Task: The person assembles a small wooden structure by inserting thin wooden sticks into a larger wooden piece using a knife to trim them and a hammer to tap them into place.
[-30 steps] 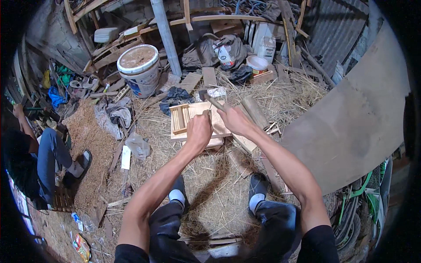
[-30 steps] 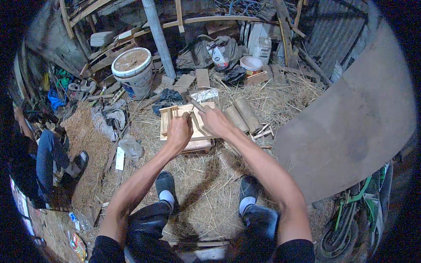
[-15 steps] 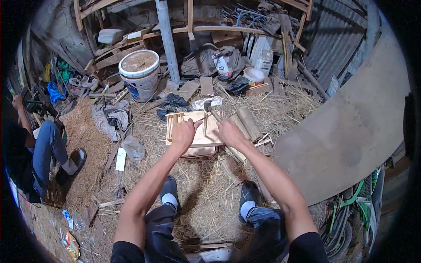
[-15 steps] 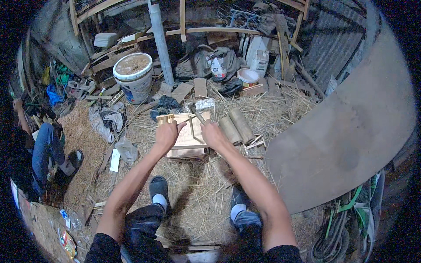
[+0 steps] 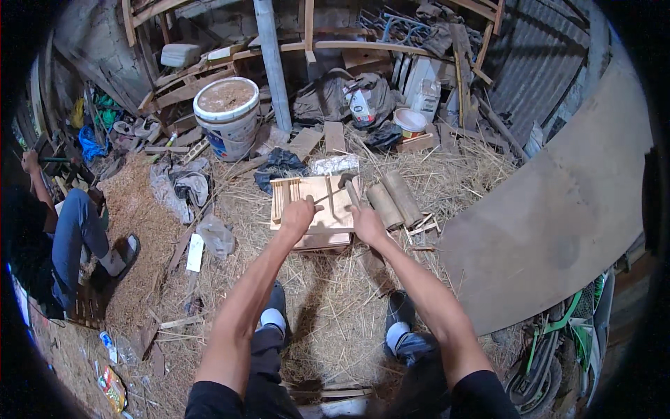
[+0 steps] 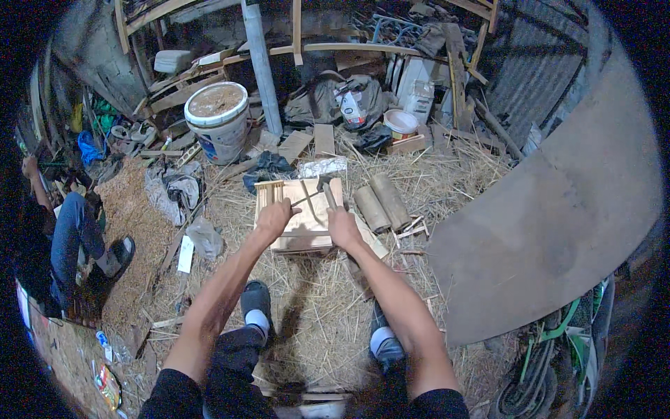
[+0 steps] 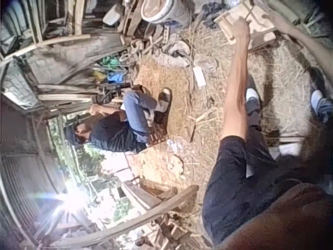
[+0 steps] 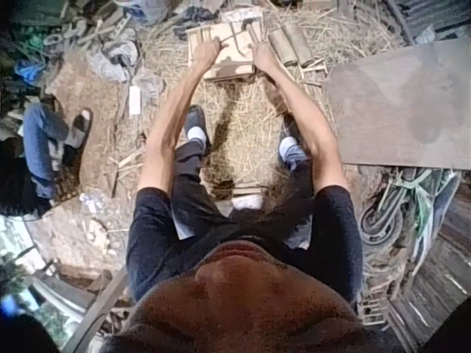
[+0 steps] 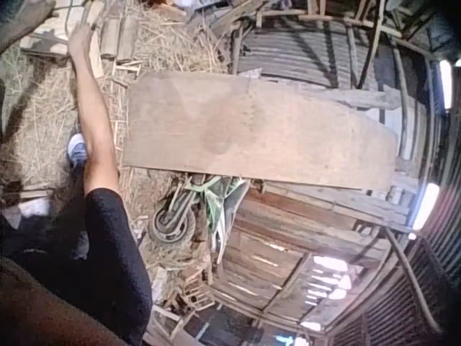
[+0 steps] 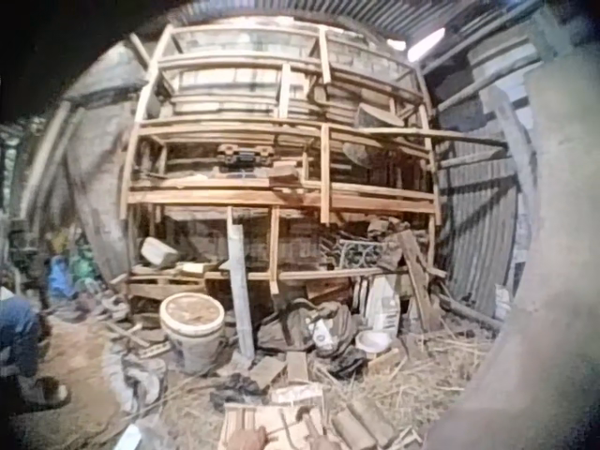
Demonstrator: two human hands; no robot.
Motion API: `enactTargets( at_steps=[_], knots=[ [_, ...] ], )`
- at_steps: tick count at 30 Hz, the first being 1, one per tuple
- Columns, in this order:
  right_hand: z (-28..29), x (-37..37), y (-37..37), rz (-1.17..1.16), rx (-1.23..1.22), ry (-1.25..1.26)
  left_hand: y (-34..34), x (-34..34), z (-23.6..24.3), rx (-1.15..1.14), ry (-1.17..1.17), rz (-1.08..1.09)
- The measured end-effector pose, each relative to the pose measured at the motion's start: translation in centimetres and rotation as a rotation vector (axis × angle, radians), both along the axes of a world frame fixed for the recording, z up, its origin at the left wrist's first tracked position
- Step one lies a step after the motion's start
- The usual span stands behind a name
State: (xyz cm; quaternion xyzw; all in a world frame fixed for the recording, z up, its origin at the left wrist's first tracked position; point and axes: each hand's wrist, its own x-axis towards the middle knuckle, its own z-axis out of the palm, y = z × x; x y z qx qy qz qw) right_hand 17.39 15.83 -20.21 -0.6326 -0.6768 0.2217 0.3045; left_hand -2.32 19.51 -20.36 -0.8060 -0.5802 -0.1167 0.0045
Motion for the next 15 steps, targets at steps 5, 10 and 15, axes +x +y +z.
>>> enactTargets(
  at_steps=[5,10,15],
  knots=[
    [1.8,-2.4,-1.3,-0.125,0.057,0.194,0.1,-0.5,-0.1,0.019,0.005,-0.002],
    [-2.2,-1.7,0.4,0.067,-0.005,0.066,1.0,-0.2,-2.4,0.03,0.034,-0.031],
    [-2.5,-3.2,1.2,-0.373,0.003,0.111,0.0,-1.3,-1.6,-0.091,-0.071,0.081]
  ],
)
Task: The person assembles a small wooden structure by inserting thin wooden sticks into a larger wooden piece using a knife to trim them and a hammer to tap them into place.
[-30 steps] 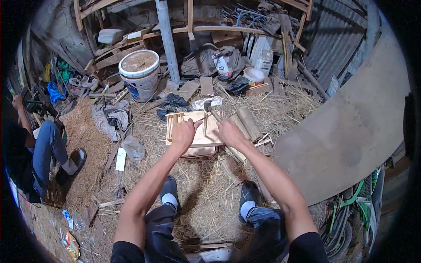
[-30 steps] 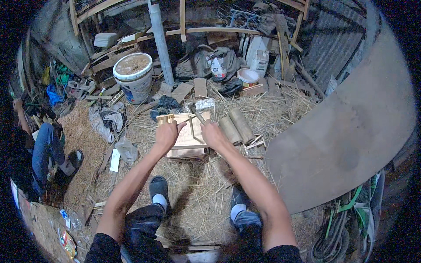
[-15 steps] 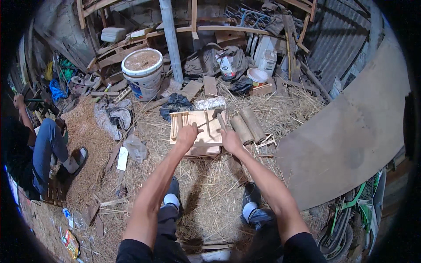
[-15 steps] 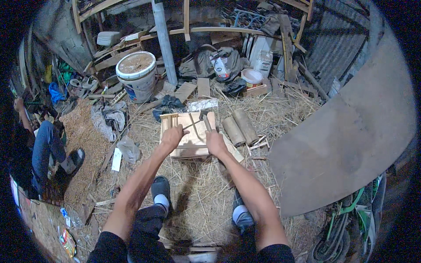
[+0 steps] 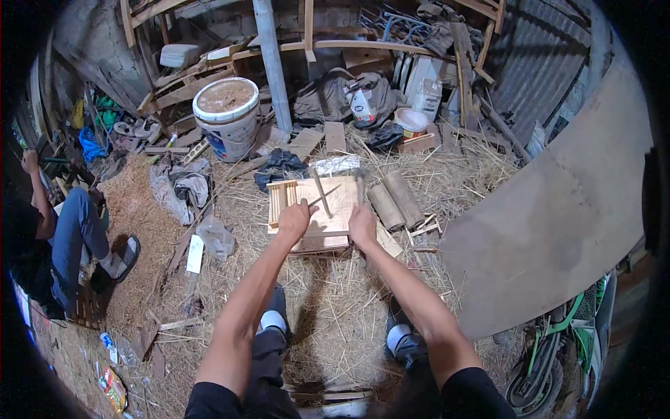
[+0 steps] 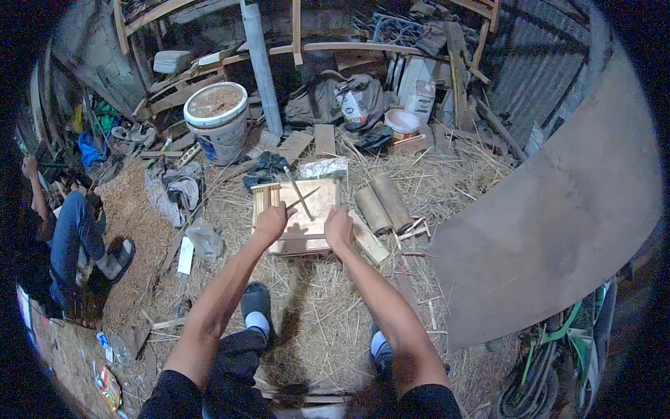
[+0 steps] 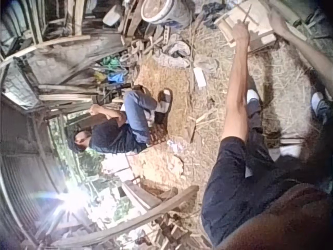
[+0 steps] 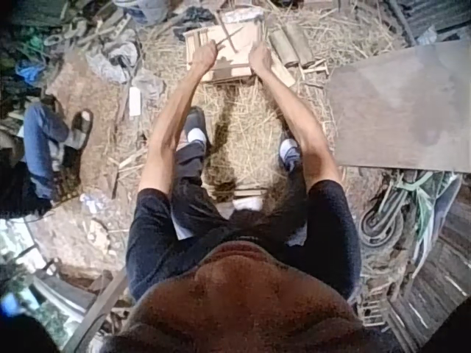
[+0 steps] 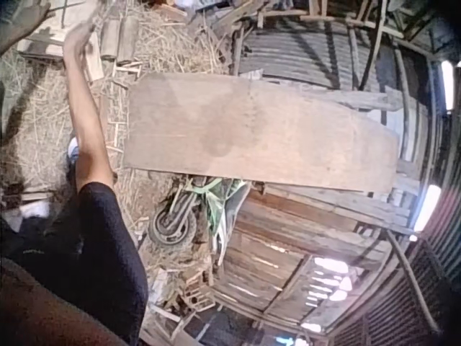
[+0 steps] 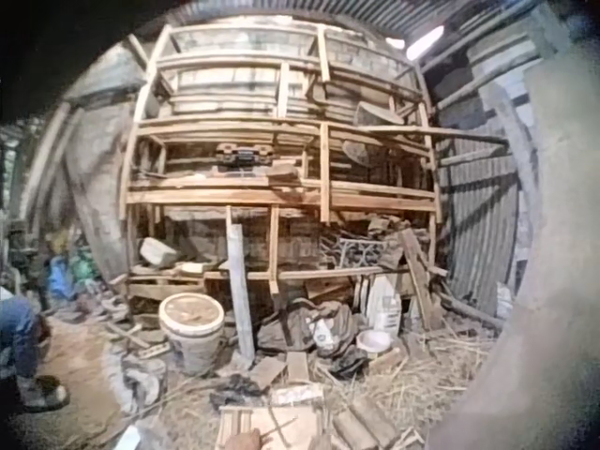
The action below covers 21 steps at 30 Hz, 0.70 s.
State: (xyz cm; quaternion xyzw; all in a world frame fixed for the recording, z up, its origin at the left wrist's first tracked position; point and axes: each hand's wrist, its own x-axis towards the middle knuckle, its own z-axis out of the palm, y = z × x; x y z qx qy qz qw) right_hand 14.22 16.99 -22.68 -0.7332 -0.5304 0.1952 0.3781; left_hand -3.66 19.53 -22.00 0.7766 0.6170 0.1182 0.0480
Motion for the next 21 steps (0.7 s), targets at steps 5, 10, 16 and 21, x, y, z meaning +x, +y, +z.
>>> enactTargets(
  at_steps=[5,10,16,21],
  knots=[
    [-1.6,0.6,0.0,0.248,-0.26,-0.131,0.9,-2.2,1.6,-0.119,-0.315,0.094],
    [-4.9,0.1,-0.5,0.365,-0.218,-0.322,0.0,-0.5,5.1,-0.433,-0.691,0.118],
    [3.3,-0.8,0.4,0.322,0.047,-0.043,-2.4,1.7,8.4,-0.612,-1.087,0.157],
    [15.2,-3.0,-5.2,0.597,-0.506,0.834,-5.9,2.1,11.2,-0.369,-0.842,-0.053]
  ],
)
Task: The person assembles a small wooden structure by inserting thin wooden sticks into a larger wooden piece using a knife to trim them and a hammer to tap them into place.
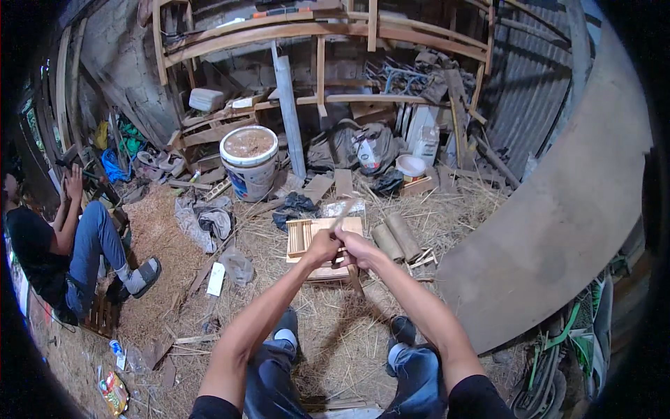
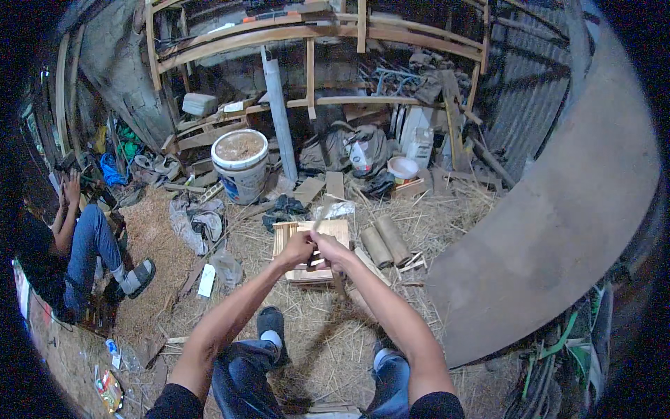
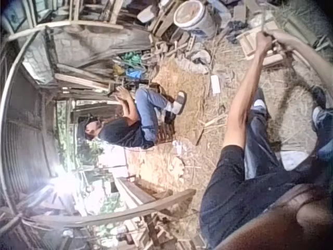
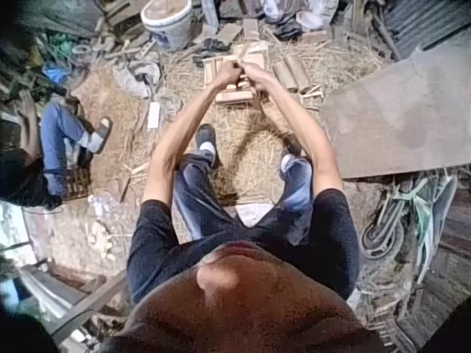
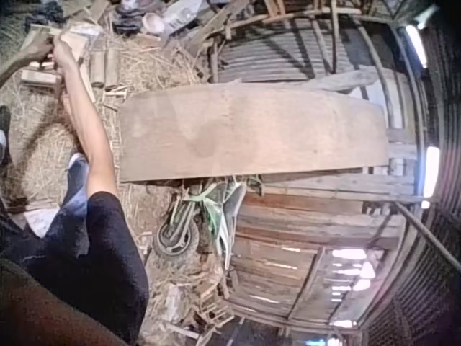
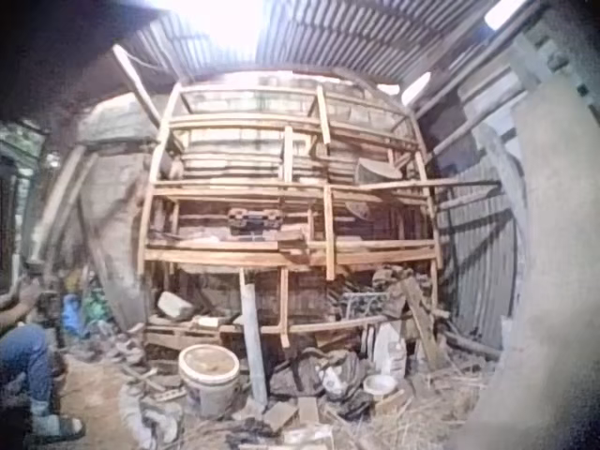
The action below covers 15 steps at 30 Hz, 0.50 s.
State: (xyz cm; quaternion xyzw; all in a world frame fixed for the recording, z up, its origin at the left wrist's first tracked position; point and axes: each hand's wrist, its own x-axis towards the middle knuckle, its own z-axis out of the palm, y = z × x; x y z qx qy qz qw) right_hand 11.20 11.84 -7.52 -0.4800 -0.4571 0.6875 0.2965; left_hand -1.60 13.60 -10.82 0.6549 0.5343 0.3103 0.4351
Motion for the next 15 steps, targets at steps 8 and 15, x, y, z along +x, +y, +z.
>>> enactTargets(
  at_steps=[8,15],
  knots=[
    [3.2,5.7,-6.5,-0.084,0.113,-0.124,-7.3,-1.2,10.3,0.118,-0.018,-0.027],
    [3.4,7.2,-10.1,0.011,-0.231,0.667,-8.7,-2.2,6.9,0.656,0.191,0.094]
  ],
)
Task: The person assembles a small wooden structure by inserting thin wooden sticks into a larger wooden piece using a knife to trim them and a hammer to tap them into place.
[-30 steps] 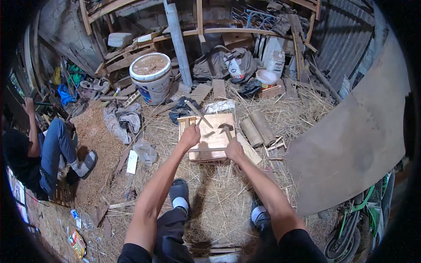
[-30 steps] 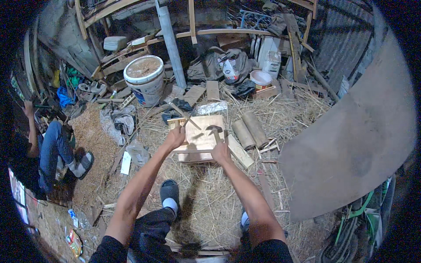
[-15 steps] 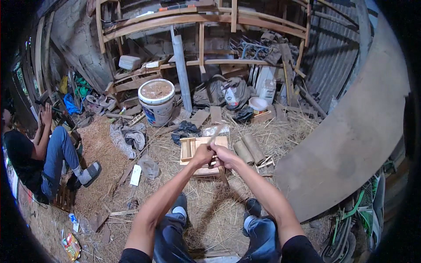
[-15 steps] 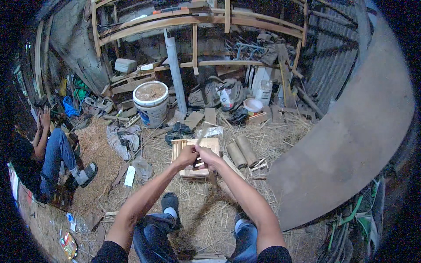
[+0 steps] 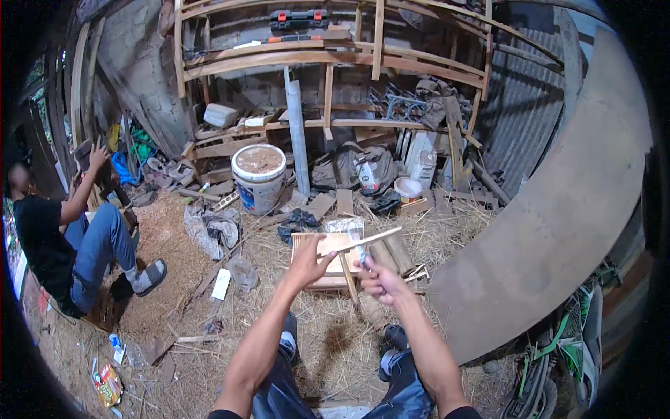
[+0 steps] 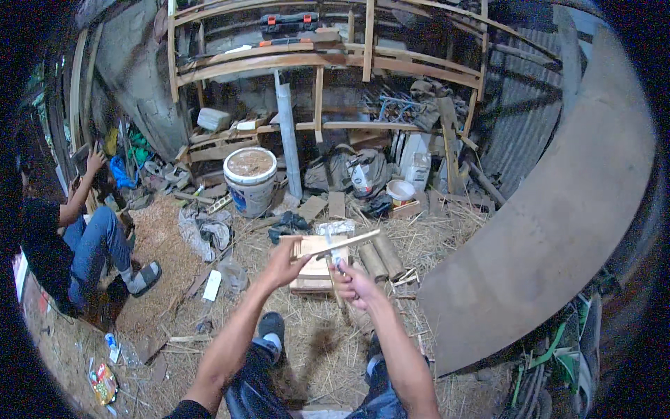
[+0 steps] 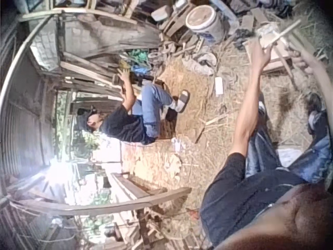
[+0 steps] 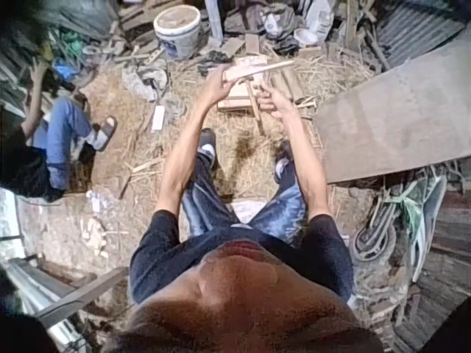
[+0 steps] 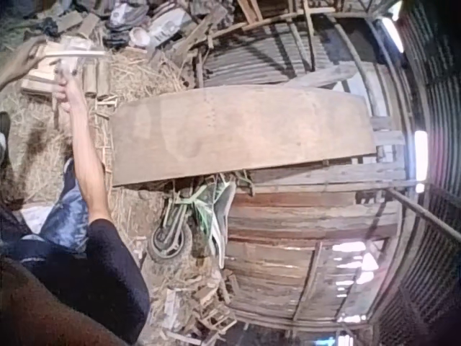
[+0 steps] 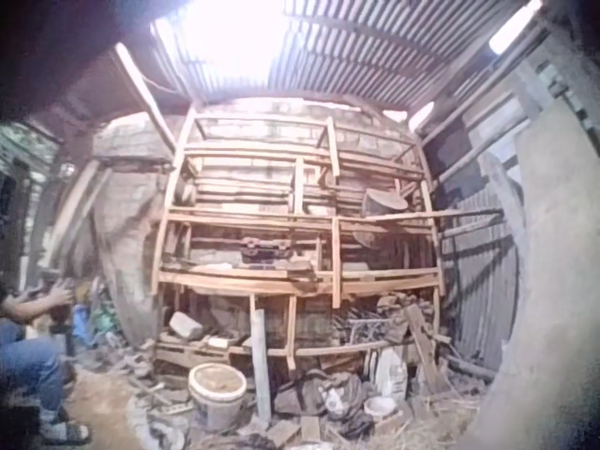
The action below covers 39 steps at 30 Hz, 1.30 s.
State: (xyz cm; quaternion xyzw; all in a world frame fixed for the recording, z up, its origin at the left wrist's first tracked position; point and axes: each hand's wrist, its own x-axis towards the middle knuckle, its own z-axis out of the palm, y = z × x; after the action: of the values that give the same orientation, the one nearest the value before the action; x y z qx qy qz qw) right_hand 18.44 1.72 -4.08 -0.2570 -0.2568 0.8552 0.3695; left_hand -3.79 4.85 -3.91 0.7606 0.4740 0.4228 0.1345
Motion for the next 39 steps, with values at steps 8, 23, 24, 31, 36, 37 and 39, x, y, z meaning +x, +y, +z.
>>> enactTargets(
  at_steps=[8,23,24,31,36,37,39],
  knots=[
    [0.8,1.0,0.2,0.139,0.186,-0.32,-1.5,0.5,1.0,-0.219,0.225,-0.091],
    [-4.7,-1.3,2.3,-0.268,0.91,-1.088,0.4,-0.6,-1.6,-0.359,0.085,-0.168],
    [-5.0,-1.1,2.6,-0.318,0.987,-1.11,0.5,-0.4,-1.7,-0.342,0.063,-0.167],
    [-1.7,-0.6,1.7,-0.093,0.652,-0.994,-0.2,-0.5,-0.8,-0.353,0.03,-0.116],
    [-3.7,-0.4,2.5,-0.224,0.879,-1.065,0.2,0.0,-1.1,-0.321,-0.086,-0.137],
    [-3.4,-0.6,2.3,-0.211,0.861,-1.091,0.2,-0.2,-1.3,-0.307,-0.088,-0.141],
    [-3.1,-0.7,2.3,-0.2,0.894,-1.032,0.4,-0.6,-1.5,-0.278,-0.093,-0.148]
  ],
)
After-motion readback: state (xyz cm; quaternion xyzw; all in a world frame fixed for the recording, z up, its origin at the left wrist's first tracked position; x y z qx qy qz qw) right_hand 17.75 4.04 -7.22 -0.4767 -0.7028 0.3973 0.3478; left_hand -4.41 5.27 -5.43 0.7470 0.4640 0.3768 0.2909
